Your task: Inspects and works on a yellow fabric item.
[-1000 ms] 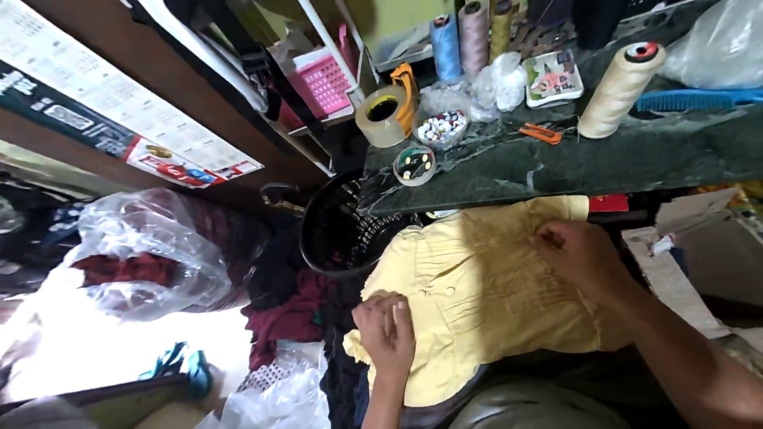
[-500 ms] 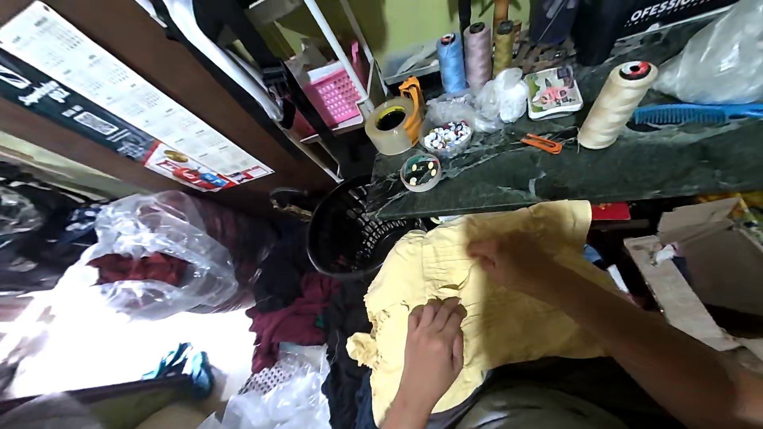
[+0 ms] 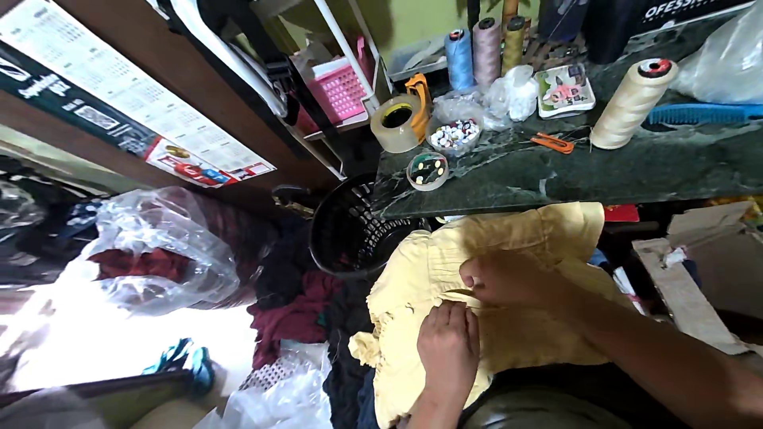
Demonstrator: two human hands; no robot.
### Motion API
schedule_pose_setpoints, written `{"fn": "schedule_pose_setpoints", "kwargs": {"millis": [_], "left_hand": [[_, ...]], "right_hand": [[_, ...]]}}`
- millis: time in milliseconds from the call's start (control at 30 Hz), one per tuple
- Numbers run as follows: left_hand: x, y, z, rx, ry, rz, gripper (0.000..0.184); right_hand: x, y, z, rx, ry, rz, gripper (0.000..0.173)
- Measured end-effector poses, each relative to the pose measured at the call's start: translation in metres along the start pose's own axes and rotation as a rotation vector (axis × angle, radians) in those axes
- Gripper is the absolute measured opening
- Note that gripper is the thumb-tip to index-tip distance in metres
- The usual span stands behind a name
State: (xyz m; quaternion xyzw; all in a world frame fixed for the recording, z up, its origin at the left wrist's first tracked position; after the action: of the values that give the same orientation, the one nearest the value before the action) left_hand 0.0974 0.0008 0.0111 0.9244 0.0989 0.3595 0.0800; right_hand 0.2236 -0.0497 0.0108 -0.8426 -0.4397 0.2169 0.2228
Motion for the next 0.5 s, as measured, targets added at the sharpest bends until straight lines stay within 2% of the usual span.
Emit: {"fn": "schedule_pose_setpoints", "kwargs": {"millis": [67,133,167,267,333,500], "left_hand": [[0.000,0.000,0.000,0.019,0.019,-0.017,0.021],[-0.003,0.001,-0.002,0.024,0.037,-0.013,0.021],[-0.004,0.002,-0.002,0.022,0.041,-0.007,0.020],[-0.007,0.001,-0.001,0.014,0.034,-0.021,0.018],[-0.007,0.000,-0.001,0.013,0.022,-0.048,0.019],[-0.001,0.000,-0.003,0.065,0.012,-0.098,0.016]], "right_hand": [[-0.003,0.000,0.002,0.002,0.001,0.020,0.028],[-0.004,0.001,0.005,-0.032,0.080,0.009,0.033],[-0.004,-0.002,0.007,-0.044,0.158,-0.047,0.032],[-0.007,-0.018,0.010,-0.065,0.516,-0.375,0.015],[-0.007,-0.024,0.009,-0.066,0.612,-0.469,0.011],[0.005,-0.022,-0.015,0.087,0.381,-0.321,0.020]]}}
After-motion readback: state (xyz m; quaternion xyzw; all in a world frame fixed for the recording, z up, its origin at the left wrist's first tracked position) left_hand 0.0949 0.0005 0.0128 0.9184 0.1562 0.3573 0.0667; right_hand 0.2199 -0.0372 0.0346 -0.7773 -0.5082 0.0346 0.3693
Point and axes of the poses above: each hand's wrist, its own x-axis towards the middle knuckle, its own z-axis out of the palm, y = z × x, the point moved 8 cm from there along x, towards the middle knuckle, and after that the axes turned 13 degrees about y, right-handed, at the moved point
